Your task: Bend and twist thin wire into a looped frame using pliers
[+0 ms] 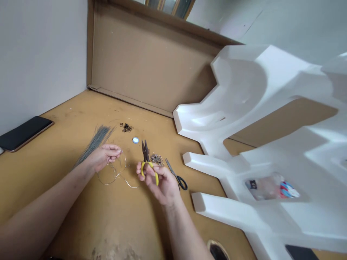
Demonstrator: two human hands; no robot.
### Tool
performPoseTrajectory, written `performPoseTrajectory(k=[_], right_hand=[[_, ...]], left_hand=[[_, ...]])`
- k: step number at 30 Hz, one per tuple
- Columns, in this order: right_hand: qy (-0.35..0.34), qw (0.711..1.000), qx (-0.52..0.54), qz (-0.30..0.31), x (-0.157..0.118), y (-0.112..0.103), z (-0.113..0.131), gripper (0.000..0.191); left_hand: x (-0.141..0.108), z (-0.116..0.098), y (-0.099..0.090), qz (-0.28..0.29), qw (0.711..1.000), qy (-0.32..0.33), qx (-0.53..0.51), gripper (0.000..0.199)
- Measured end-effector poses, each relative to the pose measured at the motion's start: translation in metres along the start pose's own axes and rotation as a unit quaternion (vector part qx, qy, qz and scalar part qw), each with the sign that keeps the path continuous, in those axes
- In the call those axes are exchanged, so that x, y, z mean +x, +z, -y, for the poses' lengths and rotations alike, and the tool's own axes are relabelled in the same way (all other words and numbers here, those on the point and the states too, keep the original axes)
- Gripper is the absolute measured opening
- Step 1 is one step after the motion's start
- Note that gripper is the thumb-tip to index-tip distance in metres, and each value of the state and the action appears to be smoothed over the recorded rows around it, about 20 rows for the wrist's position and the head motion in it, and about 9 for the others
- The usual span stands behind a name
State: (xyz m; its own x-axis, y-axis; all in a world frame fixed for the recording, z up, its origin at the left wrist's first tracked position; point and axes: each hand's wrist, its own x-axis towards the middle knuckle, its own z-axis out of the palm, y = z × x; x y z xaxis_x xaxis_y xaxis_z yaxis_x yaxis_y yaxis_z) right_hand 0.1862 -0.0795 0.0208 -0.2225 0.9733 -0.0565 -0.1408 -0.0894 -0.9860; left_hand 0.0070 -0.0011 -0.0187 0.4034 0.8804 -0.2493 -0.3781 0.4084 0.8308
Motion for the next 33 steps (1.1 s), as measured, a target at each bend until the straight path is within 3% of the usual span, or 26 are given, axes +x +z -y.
performPoseTrajectory(k=[5,11,20,33], right_hand=[[-0.029,0.978,-0.197,-0.064,0.017,-0.003,-0.011,0.039],[-0.111,0.918,-0.380,-0.036,0.024,-0.007,-0.024,0.041],[-0.189,0.840,-0.508,-0.030,0.017,-0.013,-0.034,0.028],[-0.242,0.767,-0.594,-0.020,0.012,-0.016,-0.033,0.023]], left_hand=[[0.000,0.001,-0.001,0.014,1.000,-0.002,0.007,0.006],[0.001,-0.001,-0.001,0.000,1.000,-0.011,0.017,0.007],[0.002,0.004,0.000,0.000,0.997,-0.022,0.074,0.016],[0.000,0.007,0.000,0.031,0.993,-0.028,0.114,0.014]])
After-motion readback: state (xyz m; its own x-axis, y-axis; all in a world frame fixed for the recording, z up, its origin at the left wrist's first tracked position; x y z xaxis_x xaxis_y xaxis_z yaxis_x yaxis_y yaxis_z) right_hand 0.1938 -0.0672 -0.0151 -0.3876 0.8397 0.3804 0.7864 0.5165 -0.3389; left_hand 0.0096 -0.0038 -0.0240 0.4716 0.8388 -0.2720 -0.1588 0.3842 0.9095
